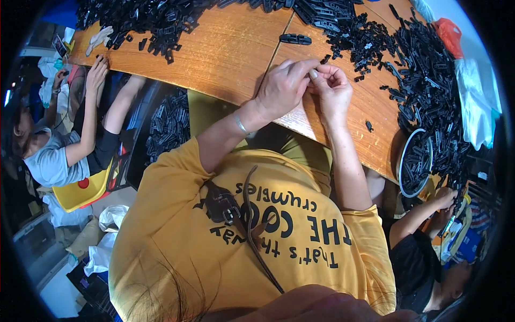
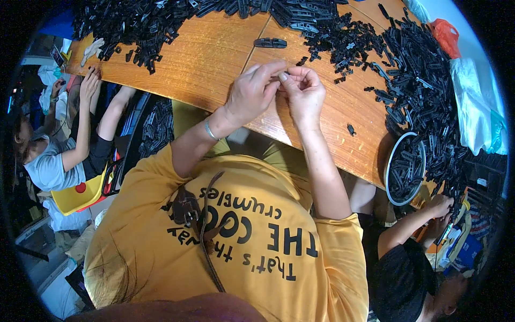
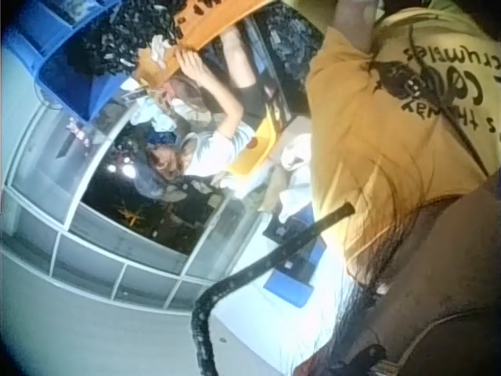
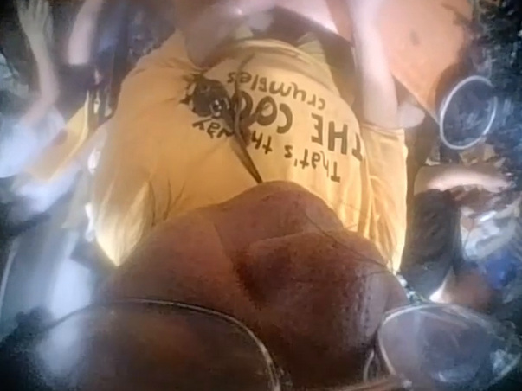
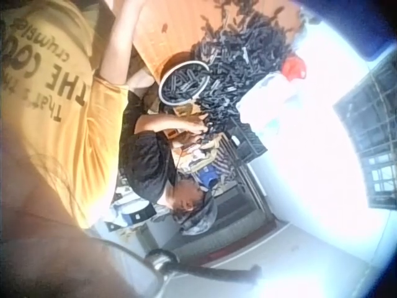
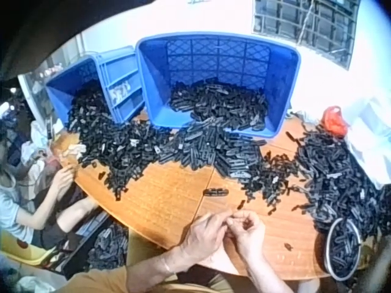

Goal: The person repeatedly picks up small black plastic components from the table and assembles them by fitting small pieces into plastic housings by hand.

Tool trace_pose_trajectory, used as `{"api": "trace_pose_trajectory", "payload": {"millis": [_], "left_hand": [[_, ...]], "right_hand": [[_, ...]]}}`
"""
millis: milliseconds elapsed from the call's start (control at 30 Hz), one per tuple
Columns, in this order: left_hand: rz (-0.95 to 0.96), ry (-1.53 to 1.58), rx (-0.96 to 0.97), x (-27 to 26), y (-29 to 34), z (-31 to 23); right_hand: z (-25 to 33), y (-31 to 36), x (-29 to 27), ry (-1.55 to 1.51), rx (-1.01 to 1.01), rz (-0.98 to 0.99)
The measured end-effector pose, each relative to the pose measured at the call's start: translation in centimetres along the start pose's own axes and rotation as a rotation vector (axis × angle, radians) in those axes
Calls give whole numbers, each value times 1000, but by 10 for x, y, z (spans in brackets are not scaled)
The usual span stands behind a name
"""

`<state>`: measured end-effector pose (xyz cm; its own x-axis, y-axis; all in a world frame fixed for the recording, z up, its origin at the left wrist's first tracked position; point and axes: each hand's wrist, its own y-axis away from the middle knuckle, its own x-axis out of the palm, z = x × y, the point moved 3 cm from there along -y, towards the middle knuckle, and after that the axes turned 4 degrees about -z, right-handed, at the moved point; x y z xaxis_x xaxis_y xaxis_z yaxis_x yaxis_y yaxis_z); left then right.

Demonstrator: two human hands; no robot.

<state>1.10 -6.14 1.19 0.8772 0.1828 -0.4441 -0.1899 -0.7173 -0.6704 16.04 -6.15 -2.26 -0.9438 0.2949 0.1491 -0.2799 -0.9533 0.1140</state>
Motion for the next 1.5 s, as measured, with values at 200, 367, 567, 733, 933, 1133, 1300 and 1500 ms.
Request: {"api": "trace_pose_trajectory", "payload": {"millis": [200, 367, 567, 733, 933, 1133, 1300, 1500], "left_hand": [[78, 108, -129, 3, 3, 26], [-31, -291, 9, -7, -43, 64], [210, -404, -167, 4, -52, 89], [234, 139, -342, -2, -46, 78], [262, 759, -453, -18, -40, 34], [288, 677, -490, -39, -32, 13], [333, 700, -589, -44, -15, 7], [330, 620, -619, -48, 21, 13]], "right_hand": [[1, -7, -12, 7, 45, 70], [-3, -5, -21, 147, -21, 69], [13, -3, -11, 446, -245, 72], [56, -5, 2, 616, -601, 75], [95, 14, 18, 720, -834, 195], [110, 29, 22, 747, -972, 287], [91, 24, 13, 736, -883, 396], [43, 25, 6, 620, -307, 423]]}}
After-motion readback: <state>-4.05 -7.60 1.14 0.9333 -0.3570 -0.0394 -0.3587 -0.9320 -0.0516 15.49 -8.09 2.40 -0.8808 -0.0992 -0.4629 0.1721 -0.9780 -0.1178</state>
